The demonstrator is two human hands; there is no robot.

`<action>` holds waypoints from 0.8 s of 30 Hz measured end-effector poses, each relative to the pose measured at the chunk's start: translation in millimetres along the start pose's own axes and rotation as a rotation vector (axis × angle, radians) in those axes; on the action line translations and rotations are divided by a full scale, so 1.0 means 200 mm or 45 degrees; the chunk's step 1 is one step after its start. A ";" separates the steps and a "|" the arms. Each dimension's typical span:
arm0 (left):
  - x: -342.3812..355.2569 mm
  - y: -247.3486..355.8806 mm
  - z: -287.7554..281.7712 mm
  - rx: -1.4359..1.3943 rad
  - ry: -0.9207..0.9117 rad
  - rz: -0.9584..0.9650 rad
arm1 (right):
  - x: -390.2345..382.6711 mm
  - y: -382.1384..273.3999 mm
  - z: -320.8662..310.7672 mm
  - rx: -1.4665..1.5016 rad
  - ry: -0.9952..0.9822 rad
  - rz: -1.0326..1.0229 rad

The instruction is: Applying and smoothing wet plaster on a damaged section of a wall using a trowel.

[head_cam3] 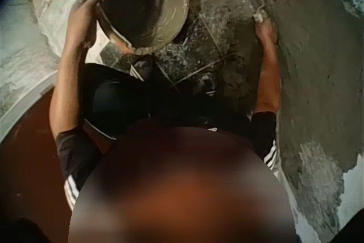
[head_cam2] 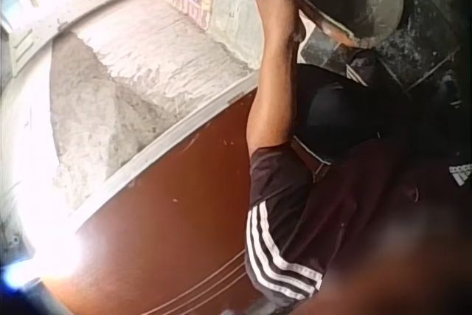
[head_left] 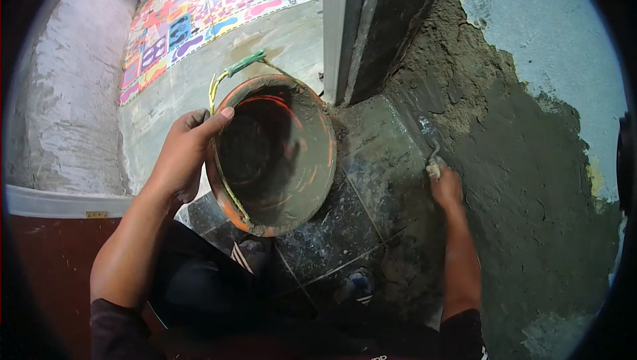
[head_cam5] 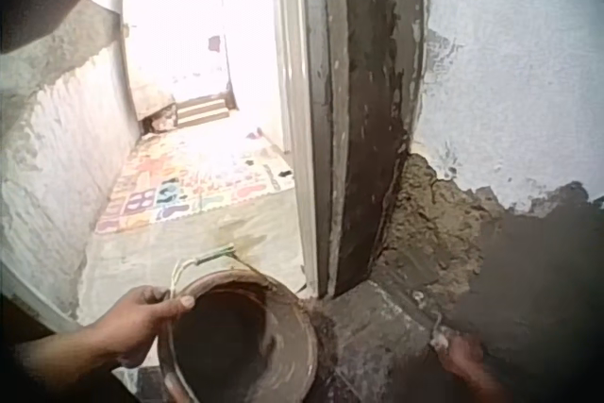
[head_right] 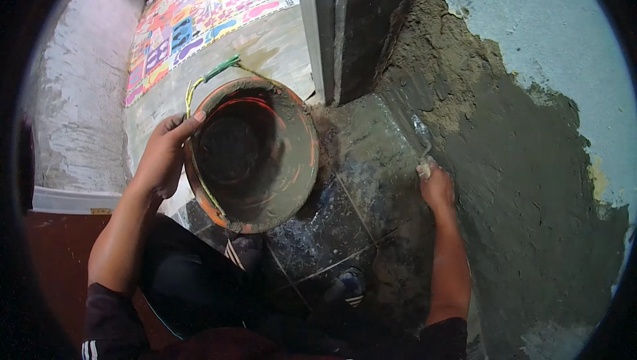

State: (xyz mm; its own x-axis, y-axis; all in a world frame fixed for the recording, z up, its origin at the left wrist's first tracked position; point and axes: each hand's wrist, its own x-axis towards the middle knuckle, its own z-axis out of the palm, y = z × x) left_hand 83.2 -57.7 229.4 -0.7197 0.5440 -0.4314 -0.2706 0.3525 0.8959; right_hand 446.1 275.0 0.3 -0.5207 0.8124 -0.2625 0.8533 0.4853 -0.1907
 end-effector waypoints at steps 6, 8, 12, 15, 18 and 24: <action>0.01 0.01 0.01 0.043 -0.001 -0.006 | -0.22 0.02 -0.12 -0.018 0.233 -0.020; 0.01 0.01 0.00 0.062 -0.016 -0.048 | -0.28 0.02 -0.10 0.002 0.429 -0.084; 0.01 0.00 0.02 0.040 0.000 0.007 | -0.29 -0.01 0.06 0.056 0.284 -0.145; -0.01 0.00 0.04 0.027 -0.007 0.031 | -0.21 -0.03 0.19 -0.104 -0.046 -0.035; -0.03 0.01 0.04 0.009 0.011 0.045 | -0.11 0.01 0.20 -0.075 -0.034 0.042; -0.02 0.00 0.01 0.019 -0.005 -0.007 | -0.13 0.07 0.05 -0.211 -0.024 0.017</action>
State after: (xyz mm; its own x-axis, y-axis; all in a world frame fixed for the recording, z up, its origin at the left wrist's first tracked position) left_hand 86.5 -58.4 231.4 -0.7157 0.5447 -0.4370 -0.2651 0.3670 0.8916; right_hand 472.1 256.7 -5.6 -0.5083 0.8138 -0.2817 0.8522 0.5224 -0.0286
